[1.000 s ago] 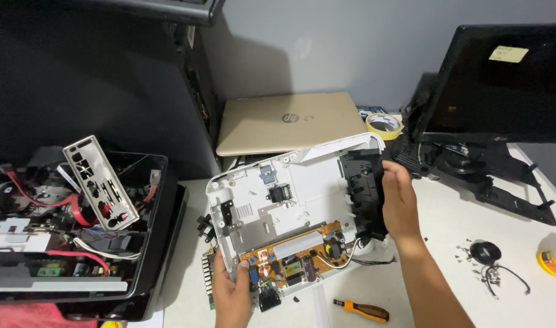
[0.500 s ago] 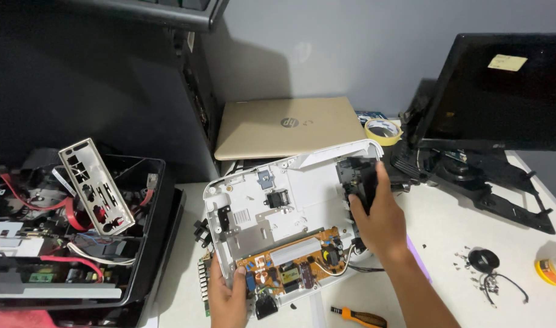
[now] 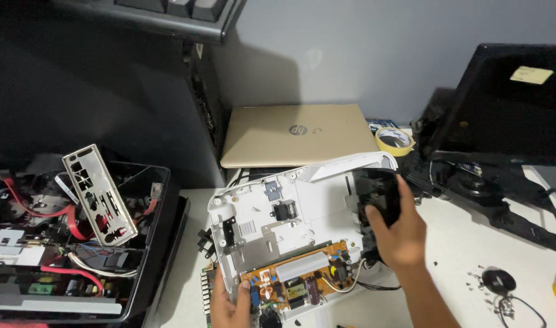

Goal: Disassembling a projector using a screwdriver to remove internal components on a workbench.

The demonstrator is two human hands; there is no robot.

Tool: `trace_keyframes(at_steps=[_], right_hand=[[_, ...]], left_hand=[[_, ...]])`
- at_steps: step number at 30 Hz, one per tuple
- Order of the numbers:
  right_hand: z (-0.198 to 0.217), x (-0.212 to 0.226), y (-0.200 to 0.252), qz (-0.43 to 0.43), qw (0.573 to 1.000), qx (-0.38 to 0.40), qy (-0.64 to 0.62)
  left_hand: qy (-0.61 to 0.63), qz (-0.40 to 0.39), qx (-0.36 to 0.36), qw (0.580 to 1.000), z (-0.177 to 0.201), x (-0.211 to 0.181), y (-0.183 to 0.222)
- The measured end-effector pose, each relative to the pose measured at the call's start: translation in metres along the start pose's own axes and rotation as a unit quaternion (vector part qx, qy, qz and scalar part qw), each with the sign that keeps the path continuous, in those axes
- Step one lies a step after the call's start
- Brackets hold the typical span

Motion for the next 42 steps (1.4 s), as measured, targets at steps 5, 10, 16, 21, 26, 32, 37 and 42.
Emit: trace_keyframes(at_steps=[5,10,16,21,26,32,37,42], right_hand=[[0.008,0.005,0.003,-0.004,1.000,0.002,0.026],[-0.001,-0.002,-0.001,0.014,1.000,0.005,-0.016],[-0.005,-0.004,-0.005,0.028,0.999,0.032,0.021],[-0.011,-0.011,-0.005,0.048,0.997,0.036,0.052],[-0.019,-0.019,-0.010,0.062,0.997,0.020,0.050],[-0.014,-0.015,-0.004,0.127,0.991,0.020,-0.021],[-0.012,-0.053,-0.005,0.250,0.961,-0.060,-0.100],[0.019,-0.069,0.026,0.323,0.928,-0.106,-0.155]], left_hand=[[0.031,0.076,0.006,0.997,-0.001,-0.017,0.005],[0.012,0.054,0.009,0.998,-0.001,-0.015,0.003],[0.014,0.032,0.006,0.999,-0.002,-0.005,0.000],[0.046,0.049,0.010,0.998,-0.001,-0.017,0.005],[-0.007,0.061,-0.014,0.998,-0.001,-0.021,0.008],[0.000,-0.012,0.012,1.000,0.000,-0.009,0.003],[0.003,0.013,0.030,0.999,0.002,-0.014,0.002],[0.061,0.072,0.060,0.994,0.003,-0.036,0.011]])
Point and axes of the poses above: each hand's wrist, its own y-axis away from the middle knuckle, its own z-axis out of the back of the hand, x = y × z, the point moved 2 cm from there along -y, towards the middle knuckle, and after that the axes turned 6 degrees about -x, right-handed, at the moved point
